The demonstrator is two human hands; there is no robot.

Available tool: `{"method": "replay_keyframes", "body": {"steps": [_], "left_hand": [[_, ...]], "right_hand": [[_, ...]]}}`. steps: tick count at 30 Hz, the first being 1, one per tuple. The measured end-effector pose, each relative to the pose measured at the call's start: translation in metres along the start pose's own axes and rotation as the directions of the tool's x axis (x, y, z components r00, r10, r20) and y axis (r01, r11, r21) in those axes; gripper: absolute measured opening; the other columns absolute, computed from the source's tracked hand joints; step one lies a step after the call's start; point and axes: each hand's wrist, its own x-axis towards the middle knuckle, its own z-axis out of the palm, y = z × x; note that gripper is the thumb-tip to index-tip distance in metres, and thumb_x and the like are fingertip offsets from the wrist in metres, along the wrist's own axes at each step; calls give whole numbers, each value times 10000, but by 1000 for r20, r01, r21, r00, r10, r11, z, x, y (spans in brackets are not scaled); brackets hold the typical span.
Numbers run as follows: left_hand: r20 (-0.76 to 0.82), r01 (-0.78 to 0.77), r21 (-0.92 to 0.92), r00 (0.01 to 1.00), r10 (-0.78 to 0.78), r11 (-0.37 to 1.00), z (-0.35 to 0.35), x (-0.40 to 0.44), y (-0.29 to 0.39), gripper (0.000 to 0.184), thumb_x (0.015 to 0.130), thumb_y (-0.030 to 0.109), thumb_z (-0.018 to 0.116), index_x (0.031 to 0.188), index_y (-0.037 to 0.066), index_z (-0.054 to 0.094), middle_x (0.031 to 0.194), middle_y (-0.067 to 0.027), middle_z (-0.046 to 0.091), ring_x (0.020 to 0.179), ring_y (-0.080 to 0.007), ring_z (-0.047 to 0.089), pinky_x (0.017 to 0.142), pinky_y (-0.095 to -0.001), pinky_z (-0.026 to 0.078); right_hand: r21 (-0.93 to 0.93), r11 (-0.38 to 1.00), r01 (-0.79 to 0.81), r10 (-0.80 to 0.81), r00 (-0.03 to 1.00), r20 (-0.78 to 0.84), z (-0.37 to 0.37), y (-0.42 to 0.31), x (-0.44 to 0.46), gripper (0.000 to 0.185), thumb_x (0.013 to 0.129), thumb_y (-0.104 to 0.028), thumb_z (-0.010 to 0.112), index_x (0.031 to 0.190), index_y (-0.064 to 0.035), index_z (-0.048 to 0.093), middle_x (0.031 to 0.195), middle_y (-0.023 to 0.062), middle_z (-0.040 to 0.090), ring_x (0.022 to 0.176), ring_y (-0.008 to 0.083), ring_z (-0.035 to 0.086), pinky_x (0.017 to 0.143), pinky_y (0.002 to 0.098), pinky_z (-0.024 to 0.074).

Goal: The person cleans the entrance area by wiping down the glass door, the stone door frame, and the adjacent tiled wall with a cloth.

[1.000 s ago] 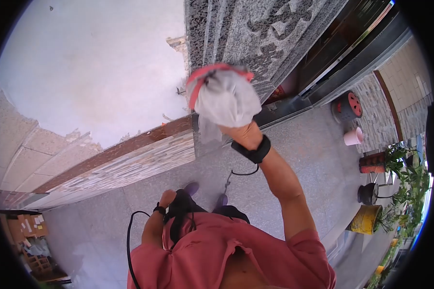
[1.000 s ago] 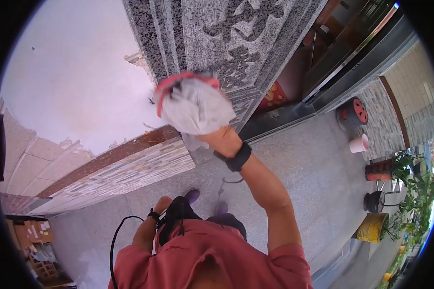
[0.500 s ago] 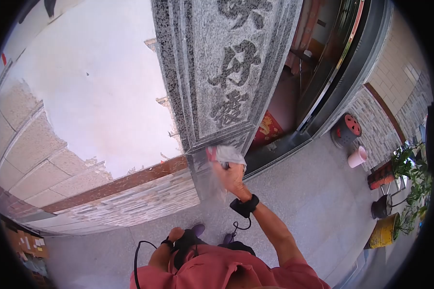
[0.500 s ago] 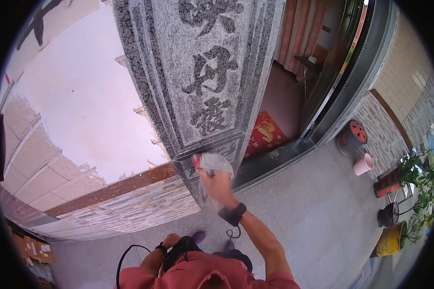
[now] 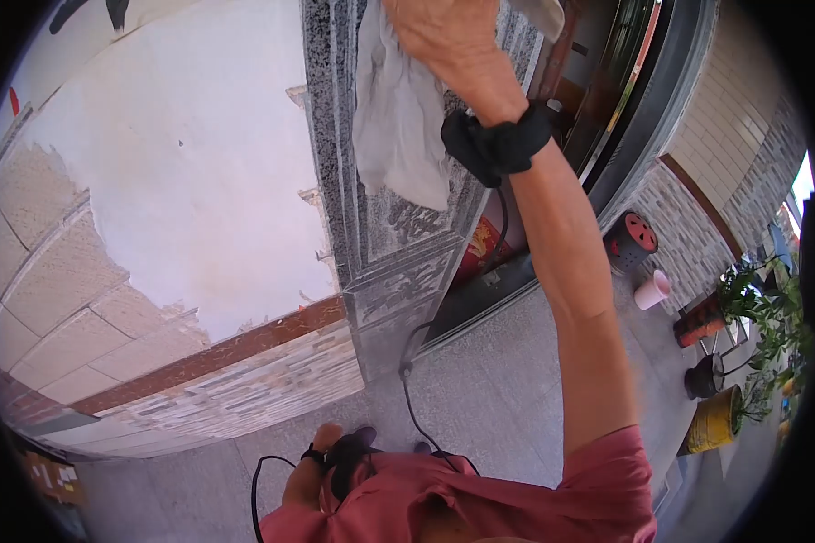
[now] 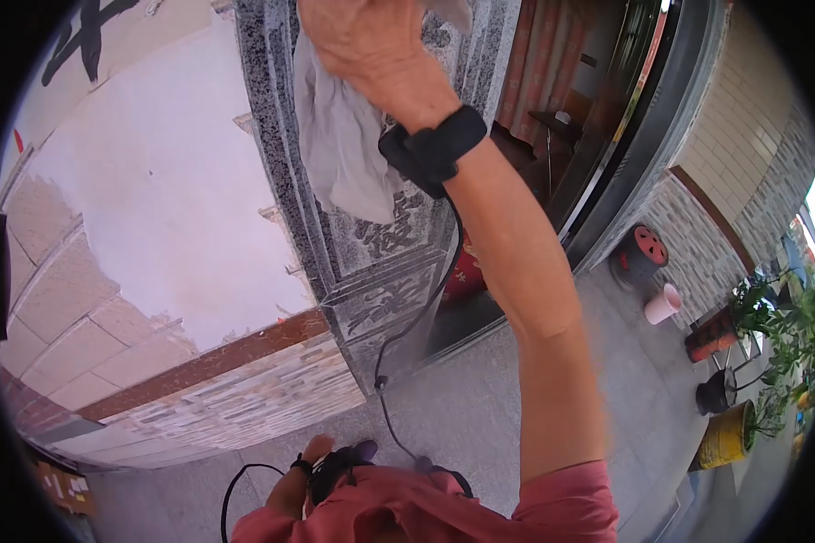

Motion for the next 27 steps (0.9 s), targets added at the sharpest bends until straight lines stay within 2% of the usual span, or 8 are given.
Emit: {"method": "replay_keyframes", "body": {"steps": [3, 7, 10, 13, 17, 20, 21, 27], "left_hand": [[92, 66, -58, 994, -61, 996, 5, -11, -10, 203, 761, 212, 552, 707, 61, 677, 736, -192, 649, 722, -367, 649, 632, -476, 520], [29, 29, -51, 999, -28, 998, 2, -29, -8, 203, 766, 218, 554, 710, 72, 683, 735, -185, 656, 712, -357, 657, 624, -464, 530], [26, 44, -1, 999, -44, 999, -3, -30, 3, 207, 778, 226, 556, 706, 78, 683, 733, -175, 660, 719, -344, 662, 631, -454, 536], [104, 80, 31, 991, -83, 996, -5, -29, 8, 148, 779, 194, 565, 718, 80, 637, 738, -150, 632, 760, -332, 637, 652, -447, 512], [142, 85, 41, 986, -90, 996, -13, -25, 24, 167, 800, 183, 536, 742, 70, 644, 750, -158, 636, 776, -339, 639, 662, -458, 514], [81, 9, 63, 997, -14, 998, -13, -21, 24, 206, 780, 225, 545, 715, 85, 682, 742, -157, 661, 741, -338, 662, 639, -460, 534], [83, 13, 57, 996, -17, 998, -11, -19, 24, 202, 777, 223, 544, 713, 89, 681, 743, -154, 662, 739, -337, 662, 637, -462, 533], [44, 33, 54, 998, -36, 998, -5, -21, 21, 206, 771, 221, 543, 702, 82, 677, 725, -154, 657, 703, -336, 661, 615, -461, 532]], "right_hand": [[-246, 960, 137, -95, 980, 176, 0, -21, -101, 290, 857, -133, 606, 1124, -39, 543, 1101, 121, 561, 1030, 245, 537, 886, 338, 442], [278, 909, -311, 169, 884, 435, -31, -51, -212, 422, 859, -170, 607, 1232, -43, 456, 1164, 87, 558, 1095, 218, 530, 945, 341, 425], [307, 907, -289, 15, 750, 662, -61, -69, -330, 472, 760, -123, 613, 1231, -109, 577, 1245, 157, 543, 1188, 376, 484, 1028, 511, 350], [482, 755, -446, 10, 742, 671, -103, -84, -314, 460, 751, -121, 625, 1209, -113, 584, 1248, 149, 542, 1180, 371, 485, 1009, 488, 365], [359, 722, -591, 227, 693, 684, -108, -95, -325, 305, 752, -101, 615, 1056, -103, 643, 1079, 121, 611, 1053, 357, 548, 929, 463, 433], [486, 437, -757, 448, 652, 612, -100, -92, -290, 343, 784, -130, 637, 1122, -74, 623, 1155, 143, 585, 1096, 350, 528, 962, 464, 381], [454, 639, -621, 369, 765, 528, -100, -83, -266, 346, 775, -98, 638, 1121, -84, 625, 1111, 147, 602, 1056, 353, 540, 960, 481, 387], [489, 872, -25, 91, 990, -112, -39, -1, -95, 377, 780, -230, 681, 1121, -85, 615, 1106, 166, 593, 1027, 393, 544, 930, 494, 399]]}}
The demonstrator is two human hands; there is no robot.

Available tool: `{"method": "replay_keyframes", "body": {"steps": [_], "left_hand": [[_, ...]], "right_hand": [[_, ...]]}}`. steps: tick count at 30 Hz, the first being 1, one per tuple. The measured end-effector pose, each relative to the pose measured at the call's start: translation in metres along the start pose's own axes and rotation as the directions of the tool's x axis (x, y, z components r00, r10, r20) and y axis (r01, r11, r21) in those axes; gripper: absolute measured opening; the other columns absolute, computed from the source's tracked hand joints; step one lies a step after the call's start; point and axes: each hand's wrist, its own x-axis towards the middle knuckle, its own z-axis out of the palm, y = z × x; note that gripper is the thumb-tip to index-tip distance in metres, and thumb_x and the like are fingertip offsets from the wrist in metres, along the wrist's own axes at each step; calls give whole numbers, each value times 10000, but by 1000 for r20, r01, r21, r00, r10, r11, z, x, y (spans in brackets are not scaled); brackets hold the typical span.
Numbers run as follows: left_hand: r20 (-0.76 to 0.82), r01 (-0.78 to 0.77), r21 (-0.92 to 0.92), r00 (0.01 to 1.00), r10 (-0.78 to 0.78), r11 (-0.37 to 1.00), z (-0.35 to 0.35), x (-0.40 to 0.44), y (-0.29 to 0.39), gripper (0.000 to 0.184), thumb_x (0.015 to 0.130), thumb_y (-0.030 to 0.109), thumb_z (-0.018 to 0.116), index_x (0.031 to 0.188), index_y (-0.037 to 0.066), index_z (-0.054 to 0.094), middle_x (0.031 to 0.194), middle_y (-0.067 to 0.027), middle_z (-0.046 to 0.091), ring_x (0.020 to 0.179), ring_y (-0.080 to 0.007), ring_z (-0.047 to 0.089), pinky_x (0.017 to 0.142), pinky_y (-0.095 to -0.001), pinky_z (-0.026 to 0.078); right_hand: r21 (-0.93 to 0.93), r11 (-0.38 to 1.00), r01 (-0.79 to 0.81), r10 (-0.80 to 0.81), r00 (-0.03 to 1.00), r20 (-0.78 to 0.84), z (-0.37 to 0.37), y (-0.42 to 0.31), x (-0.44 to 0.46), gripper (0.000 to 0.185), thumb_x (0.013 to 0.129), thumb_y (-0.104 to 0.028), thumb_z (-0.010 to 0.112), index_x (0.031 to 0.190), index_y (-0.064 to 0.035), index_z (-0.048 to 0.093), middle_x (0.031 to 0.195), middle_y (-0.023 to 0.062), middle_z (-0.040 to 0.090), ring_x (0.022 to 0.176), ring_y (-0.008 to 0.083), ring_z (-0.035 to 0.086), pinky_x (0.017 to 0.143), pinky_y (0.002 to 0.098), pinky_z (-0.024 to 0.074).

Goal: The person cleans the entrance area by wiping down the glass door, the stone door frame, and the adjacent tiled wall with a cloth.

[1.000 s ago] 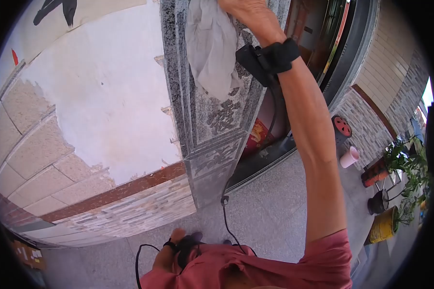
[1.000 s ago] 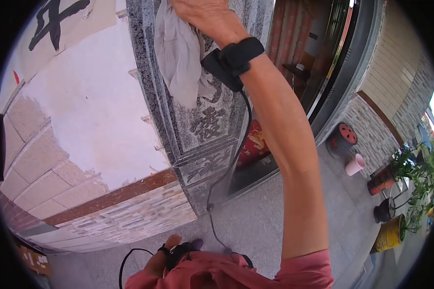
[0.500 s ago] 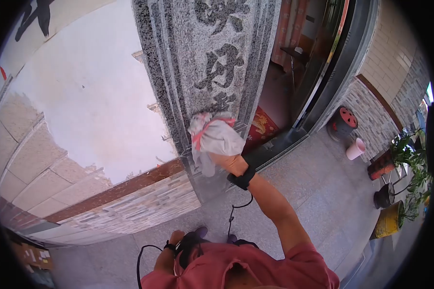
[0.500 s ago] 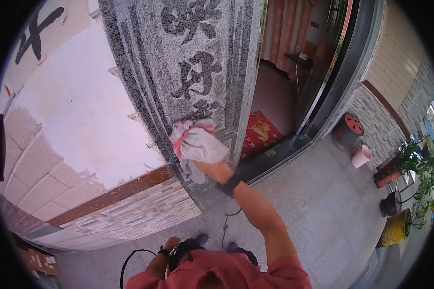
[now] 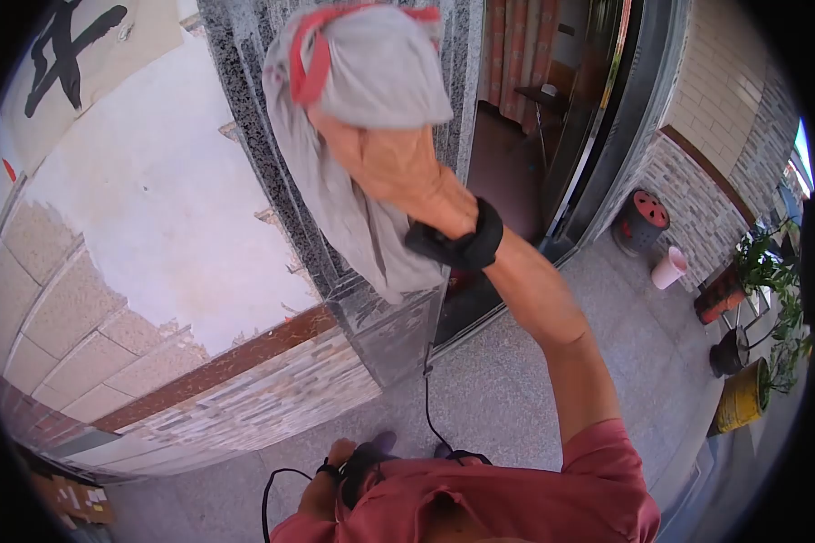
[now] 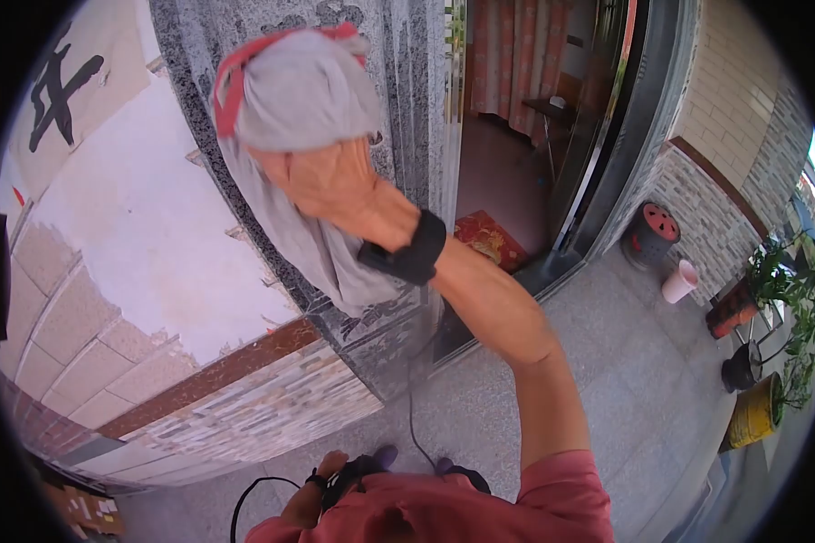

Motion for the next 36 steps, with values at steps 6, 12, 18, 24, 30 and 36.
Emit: {"method": "replay_keyframes", "body": {"steps": [6, 12, 18, 24, 30, 36], "left_hand": [[10, 35, 2, 999, -35, 999, 9, -6, 5, 227, 771, 231, 550, 685, 66, 679, 726, -176, 659, 696, -337, 665, 607, -452, 537], [104, 60, -24, 993, -57, 998, 5, -3, 15, 240, 777, 241, 559, 713, 60, 702, 802, -229, 662, 743, -348, 677, 646, -454, 550], [230, 129, 9, 965, -127, 992, -4, 2, 55, 232, 784, 206, 554, 769, 34, 709, 812, -243, 660, 778, -367, 677, 667, -458, 557], [167, 115, -23, 980, -110, 993, 19, -26, 75, 219, 774, 175, 541, 780, 20, 694, 814, -235, 658, 783, -381, 667, 665, -477, 550], [344, 353, -248, 903, -259, 902, 45, -27, 86, 285, 776, 274, 534, 801, 39, 695, 845, -236, 655, 807, -396, 651, 716, -484, 530], [357, 142, -150, 931, -80, 978, -1, -12, 90, 322, 790, 294, 528, 858, 30, 699, 899, -239, 659, 883, -401, 645, 783, -480, 518]], "right_hand": [[-193, 949, -249, 275, 954, 120, 16, 14, -12, 432, 755, -347, 692, 1097, -94, 619, 1077, 135, 614, 1005, 367, 576, 871, 495, 437], [-196, 963, -187, 224, 956, 189, 3, -8, -66, 409, 788, -243, 615, 1165, -89, 578, 1156, 143, 591, 1085, 371, 544, 970, 516, 391], [-56, 939, -339, 331, 850, 410, -25, -21, -142, 407, 813, -255, 584, 1185, -90, 569, 1184, 150, 580, 1122, 376, 521, 1020, 514, 345], [-93, 898, -431, 432, 818, 379, -47, -32, -171, 345, 688, -132, 694, 1011, -48, 605, 1008, 178, 593, 958, 395, 558, 857, 474, 437], [-22, 794, -608, 590, 761, 270, -66, -45, -173, 408, 708, -188, 732, 1064, -35, 603, 1040, 179, 603, 999, 405, 549, 939, 514, 399], [93, 969, -229, 214, 966, 146, -18, -24, -42, 450, 720, -237, 720, 1108, -57, 577, 1069, 165, 586, 1027, 375, 548, 930, 502, 421]]}}
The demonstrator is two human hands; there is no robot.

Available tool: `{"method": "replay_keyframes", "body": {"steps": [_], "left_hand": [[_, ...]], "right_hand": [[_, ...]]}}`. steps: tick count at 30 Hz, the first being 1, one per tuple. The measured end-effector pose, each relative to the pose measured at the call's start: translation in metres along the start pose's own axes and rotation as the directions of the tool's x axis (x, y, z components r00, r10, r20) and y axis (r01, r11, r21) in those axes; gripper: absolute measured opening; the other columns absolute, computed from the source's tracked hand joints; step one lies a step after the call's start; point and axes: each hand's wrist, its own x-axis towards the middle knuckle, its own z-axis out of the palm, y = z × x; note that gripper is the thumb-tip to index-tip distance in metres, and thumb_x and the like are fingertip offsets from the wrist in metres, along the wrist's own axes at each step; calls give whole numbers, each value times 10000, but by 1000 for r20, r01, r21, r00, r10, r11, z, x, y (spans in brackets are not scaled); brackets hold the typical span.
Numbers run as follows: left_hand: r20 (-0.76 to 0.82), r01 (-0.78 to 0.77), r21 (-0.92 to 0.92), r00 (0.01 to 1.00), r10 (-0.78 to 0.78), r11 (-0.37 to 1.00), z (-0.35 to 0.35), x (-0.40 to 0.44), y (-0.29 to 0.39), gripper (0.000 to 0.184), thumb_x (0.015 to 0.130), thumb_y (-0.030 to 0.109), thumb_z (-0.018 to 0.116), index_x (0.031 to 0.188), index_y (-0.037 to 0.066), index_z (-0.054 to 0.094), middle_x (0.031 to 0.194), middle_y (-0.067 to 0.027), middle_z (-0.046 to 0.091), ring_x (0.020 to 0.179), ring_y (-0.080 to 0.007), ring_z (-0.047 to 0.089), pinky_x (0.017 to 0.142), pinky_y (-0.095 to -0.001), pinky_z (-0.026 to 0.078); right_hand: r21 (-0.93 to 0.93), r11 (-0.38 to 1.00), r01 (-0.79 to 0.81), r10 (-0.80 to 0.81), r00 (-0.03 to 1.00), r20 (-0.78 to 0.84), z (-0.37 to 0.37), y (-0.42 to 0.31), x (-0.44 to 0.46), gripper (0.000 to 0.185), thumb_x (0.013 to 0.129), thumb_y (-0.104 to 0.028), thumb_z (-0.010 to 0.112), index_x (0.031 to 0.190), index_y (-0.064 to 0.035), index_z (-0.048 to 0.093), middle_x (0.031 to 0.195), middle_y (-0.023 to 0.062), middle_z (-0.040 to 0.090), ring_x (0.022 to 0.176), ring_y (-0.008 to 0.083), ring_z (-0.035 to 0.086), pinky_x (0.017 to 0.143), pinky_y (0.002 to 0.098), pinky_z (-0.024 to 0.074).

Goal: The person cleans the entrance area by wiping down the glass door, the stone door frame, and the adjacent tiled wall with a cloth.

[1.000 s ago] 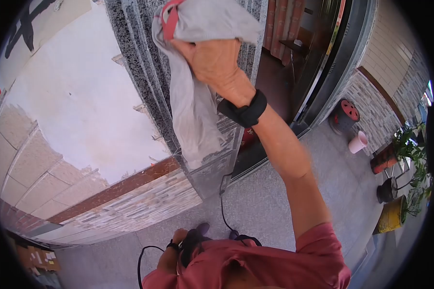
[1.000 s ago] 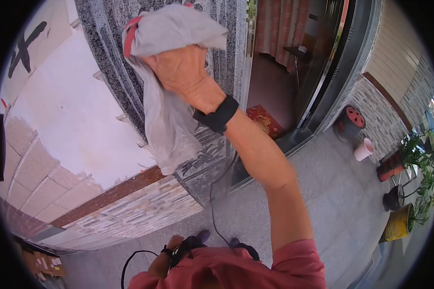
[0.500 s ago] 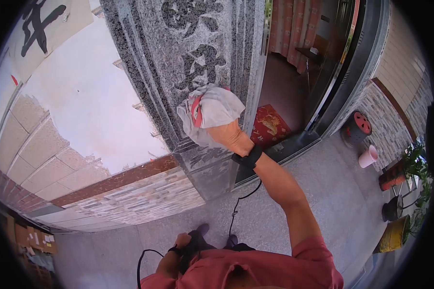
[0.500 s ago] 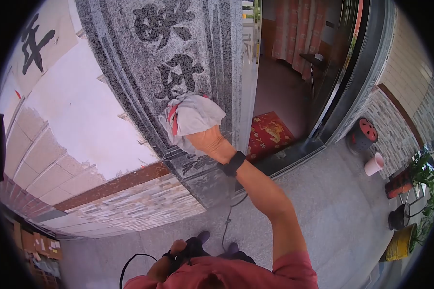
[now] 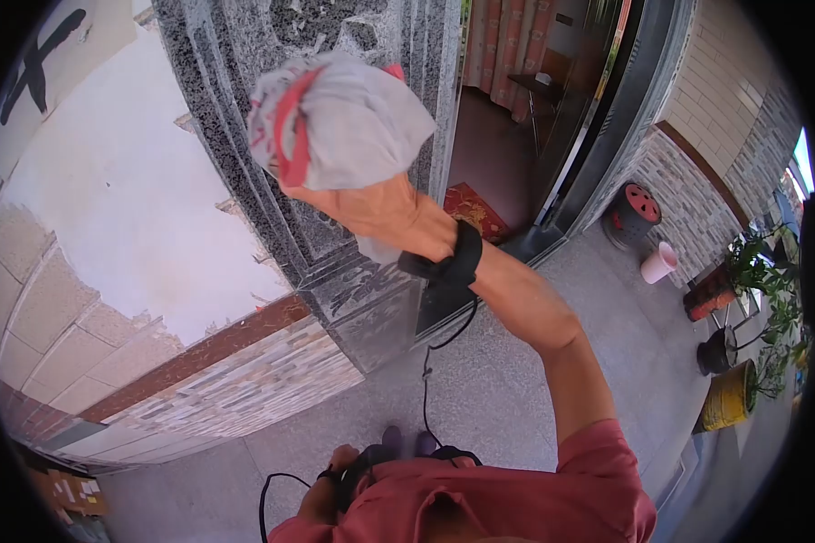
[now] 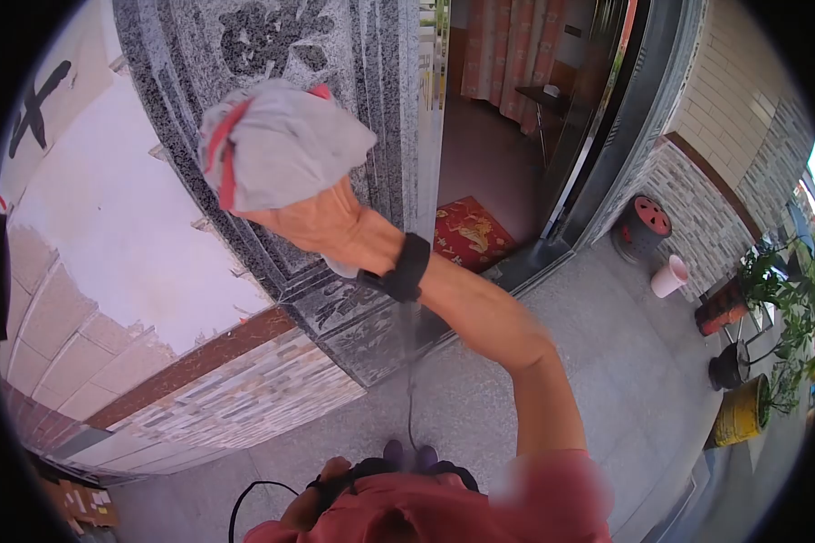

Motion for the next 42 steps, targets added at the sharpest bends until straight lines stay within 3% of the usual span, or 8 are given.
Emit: {"method": "replay_keyframes", "body": {"steps": [4, 7, 8, 14, 22, 25, 30, 42], "left_hand": [[-113, -66, 24, 991, 68, 998, -2, 9, -19, 300, 804, 296, 531, 849, 50, 697, 861, -220, 662, 850, -396, 649, 763, -477, 526], [-73, -101, 47, 992, 105, 994, -3, 20, -22, 292, 806, 306, 543, 831, 62, 701, 844, -211, 666, 836, -382, 656, 754, -472, 533], [-57, -107, 58, 992, 110, 993, -5, 25, -28, 290, 806, 310, 548, 825, 65, 702, 840, -209, 667, 833, -376, 659, 751, -470, 535], [-91, -171, 158, 978, 187, 972, -13, 48, -48, 235, 761, 285, 610, 783, 62, 681, 779, -180, 655, 795, -354, 659, 698, -464, 533], [-238, -64, 13, 969, 65, 998, 0, 67, -42, 198, 751, 252, 605, 798, 71, 672, 787, -159, 660, 810, -342, 659, 695, -448, 533], [-101, -55, 96, 993, 65, 994, 0, 62, -20, 233, 761, 293, 615, 813, 74, 674, 813, -174, 666, 839, -353, 654, 717, -448, 530], [-251, -6, 51, 968, 19, 999, 11, 60, -1, 207, 788, 242, 579, 828, 63, 674, 834, -198, 664, 826, -371, 655, 719, -472, 531], [-251, -31, 48, 967, 42, 998, 13, 52, 2, 171, 785, 212, 571, 797, 73, 670, 817, -181, 671, 777, -351, 664, 682, -458, 533]], "right_hand": [[-123, 953, 276, -204, 888, 413, 17, 35, 41, 410, 765, -195, 705, 1130, -65, 570, 998, 115, 635, 903, 295, 625, 772, 443, 508], [246, 948, -201, 76, 895, 440, 6, 54, 37, 436, 761, -213, 702, 1146, -63, 562, 996, 114, 644, 867, 258, 648, 704, 398, 529], [-45, 995, -92, 102, 852, 514, -11, 48, 45, 513, 743, -212, 713, 1187, -26, 533, 999, 127, 648, 887, 277, 653, 731, 366, 535], [-132, 991, -9, 52, 945, 322, -55, 83, 16, 593, 741, -230, 709, 1239, -21, 464, 938, 159, 595, 783, 350, 614, 707, 407, 509], [175, 809, -561, 543, 827, 144, -46, 112, -67, 519, 786, -119, 687, 1245, -3, 472, 1160, 159, 551, 1076, 301, 556, 927, 376, 448], [-281, 957, 75, -31, 987, 159, -60, 84, -11, 510, 814, -70, 658, 1274, -11, 446, 1184, 153, 528, 1095, 280, 521, 975, 360, 418], [-131, 927, 352, -329, 929, 169, -20, 67, 102, 394, 836, -53, 611, 1208, -55, 483, 1184, 119, 516, 1103, 250, 522, 927, 364, 432], [-249, 902, 351, -275, 915, 294, -51, 98, 145, 281, 737, -105, 647, 1011, -85, 585, 1032, 75, 545, 731, 313, 626, 586, 403, 516]]}}
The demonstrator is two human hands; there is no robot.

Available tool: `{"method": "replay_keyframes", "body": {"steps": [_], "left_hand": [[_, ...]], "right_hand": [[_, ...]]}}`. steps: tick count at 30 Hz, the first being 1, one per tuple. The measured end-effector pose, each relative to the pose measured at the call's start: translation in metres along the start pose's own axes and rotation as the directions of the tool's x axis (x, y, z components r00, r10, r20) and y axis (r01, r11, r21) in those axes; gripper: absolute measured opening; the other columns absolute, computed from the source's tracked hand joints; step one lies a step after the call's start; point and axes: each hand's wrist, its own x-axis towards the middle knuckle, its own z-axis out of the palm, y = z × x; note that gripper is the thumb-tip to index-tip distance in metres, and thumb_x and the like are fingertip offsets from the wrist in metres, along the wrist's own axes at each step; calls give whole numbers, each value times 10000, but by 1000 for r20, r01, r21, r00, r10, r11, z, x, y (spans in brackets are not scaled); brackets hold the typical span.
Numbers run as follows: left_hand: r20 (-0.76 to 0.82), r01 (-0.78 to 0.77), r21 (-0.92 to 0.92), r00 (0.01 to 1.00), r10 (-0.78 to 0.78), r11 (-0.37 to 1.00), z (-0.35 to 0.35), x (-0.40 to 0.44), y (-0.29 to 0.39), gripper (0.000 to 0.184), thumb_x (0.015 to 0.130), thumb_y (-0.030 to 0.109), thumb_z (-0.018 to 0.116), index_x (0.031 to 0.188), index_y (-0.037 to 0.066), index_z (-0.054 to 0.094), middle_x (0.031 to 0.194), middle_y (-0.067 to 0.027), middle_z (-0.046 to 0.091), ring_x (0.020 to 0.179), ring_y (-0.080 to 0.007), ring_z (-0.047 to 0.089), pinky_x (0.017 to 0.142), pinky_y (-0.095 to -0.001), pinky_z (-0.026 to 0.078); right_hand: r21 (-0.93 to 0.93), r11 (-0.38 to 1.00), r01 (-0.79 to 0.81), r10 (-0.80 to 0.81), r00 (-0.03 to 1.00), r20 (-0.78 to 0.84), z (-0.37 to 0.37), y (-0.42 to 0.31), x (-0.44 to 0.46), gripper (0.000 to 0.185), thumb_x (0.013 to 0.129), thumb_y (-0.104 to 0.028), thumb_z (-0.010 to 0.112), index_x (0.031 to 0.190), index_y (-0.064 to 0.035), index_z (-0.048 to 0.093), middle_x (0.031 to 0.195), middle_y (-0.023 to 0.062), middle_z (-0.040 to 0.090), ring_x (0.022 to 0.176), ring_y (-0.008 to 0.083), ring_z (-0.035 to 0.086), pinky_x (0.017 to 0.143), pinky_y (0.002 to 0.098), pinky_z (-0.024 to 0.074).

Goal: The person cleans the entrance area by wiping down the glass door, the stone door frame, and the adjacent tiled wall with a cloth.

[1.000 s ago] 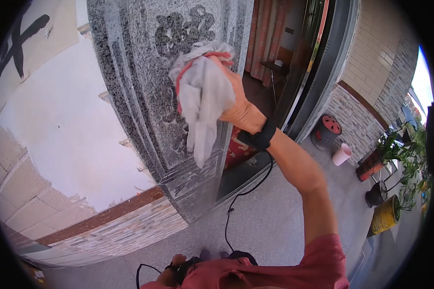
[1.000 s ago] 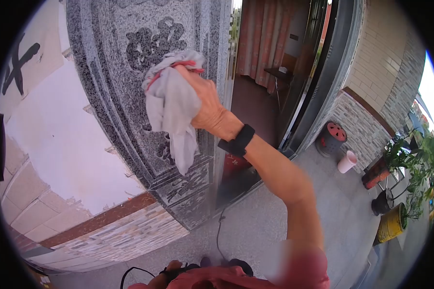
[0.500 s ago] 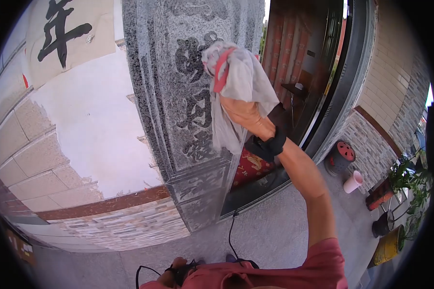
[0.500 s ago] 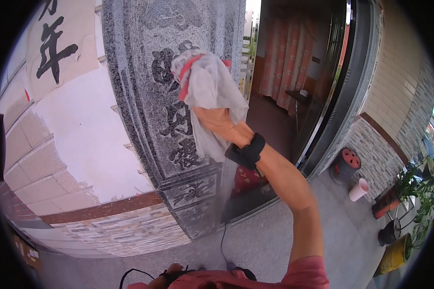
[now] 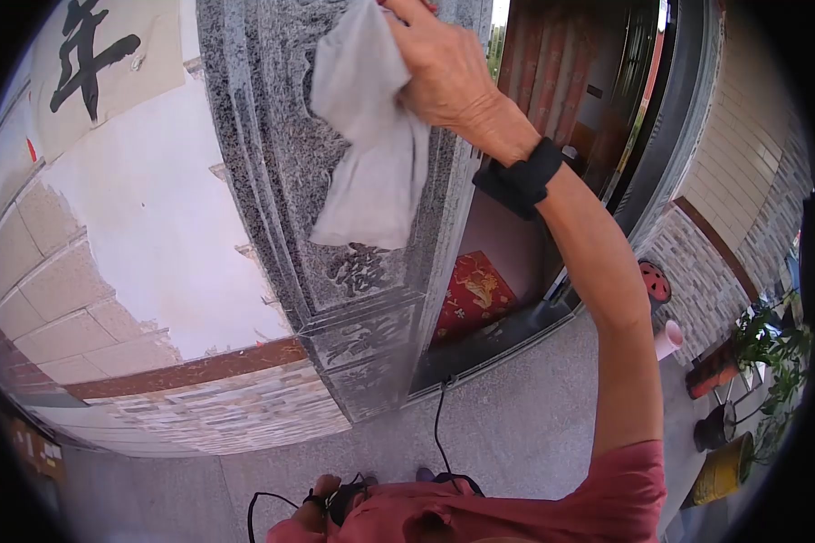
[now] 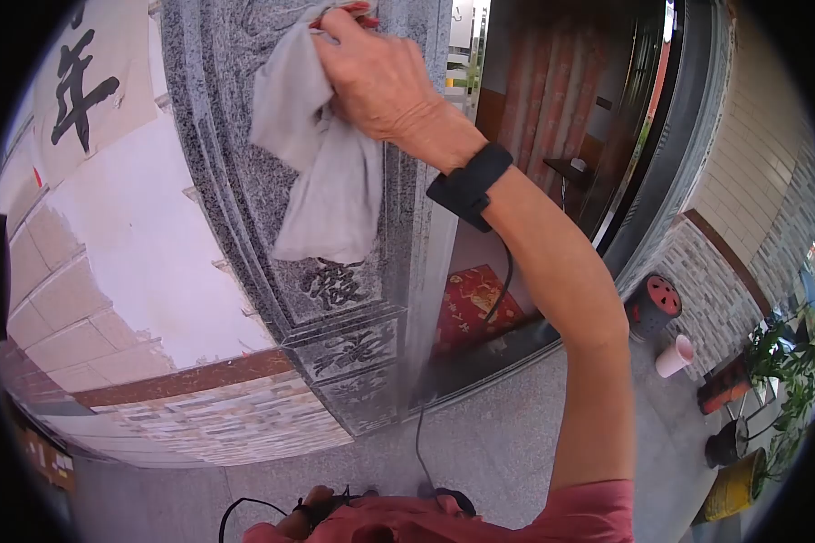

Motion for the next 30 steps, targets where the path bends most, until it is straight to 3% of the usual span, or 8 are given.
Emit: {"method": "replay_keyframes", "body": {"steps": [8, 17, 18, 20, 23, 26, 29, 30], "left_hand": [[-185, -31, -26, 982, 26, 999, -8, 29, 15, 164, 767, 205, 573, 781, 64, 656, 797, -200, 656, 786, -374, 656, 674, -477, 533], [-41, 94, -16, 995, -95, 995, 12, -12, -14, 151, 810, 182, 540, 797, 83, 653, 791, -181, 664, 777, -359, 664, 658, -466, 534], [-78, 94, -11, 992, -95, 995, 16, -6, -15, 150, 811, 182, 540, 797, 86, 653, 793, -180, 665, 775, -356, 665, 655, -466, 533], [-136, 91, -7, 986, -91, 996, 33, 1, -21, 147, 813, 184, 540, 798, 92, 654, 797, -177, 667, 771, -352, 667, 651, -466, 533], [-205, 108, -29, 972, -112, 994, 37, 15, -34, 136, 802, 179, 546, 791, 97, 653, 796, -175, 667, 767, -350, 667, 644, -466, 532], [-263, 112, -59, 957, -124, 992, 46, 19, -35, 125, 790, 172, 551, 783, 100, 653, 796, -175, 668, 765, -350, 667, 640, -469, 531], [-223, 127, -58, 965, -137, 990, 50, 21, -38, 104, 769, 162, 563, 760, 102, 646, 789, -172, 667, 760, -349, 666, 629, -471, 529], [-195, 135, -51, 970, -142, 990, 52, 21, -41, 95, 761, 158, 568, 750, 102, 643, 786, -170, 667, 757, -349, 666, 624, -472, 529]], "right_hand": [[153, 956, -249, 263, 961, -85, 5, -5, -50, 321, 701, -88, 660, 1015, -89, 589, 1020, 106, 501, 778, 375, 579, 641, 417, 476], [323, 931, -167, 327, 774, -543, 25, 4, -4, 262, 792, -77, 613, 1025, 26, 552, 966, 179, 587, 881, 322, 583, 802, 409, 447], [443, 862, -245, 455, 759, -465, 17, 11, 13, 185, 819, -98, 595, 965, 13, 563, 881, 156, 600, 830, 309, 589, 774, 412, 443], [310, 927, -213, 357, 758, -547, 6, 39, 50, 109, 838, -113, 540, 804, -10, 552, 758, 126, 601, 705, 304, 592, 623, 417, 426], [-116, 913, -391, 199, 677, -709, 15, 67, 94, 153, 800, -147, 523, 797, -4, 577, 711, 146, 608, 632, 387, 574, 613, 478, 438], [-43, 905, -422, 361, 819, -446, 26, 58, 127, 211, 763, -146, 572, 925, -15, 606, 857, 155, 642, 757, 390, 598, 672, 480, 459], [-516, 844, -143, -152, 860, -487, 45, 29, 149, 306, 854, -146, 498, 1103, 17, 571, 1084, 223, 596, 1022, 378, 562, 886, 462, 426], [-481, 869, -116, -107, 904, -413, 44, 27, 149, 311, 837, -140, 503, 1100, 9, 578, 1085, 219, 598, 1017, 372, 565, 885, 458, 430]]}}
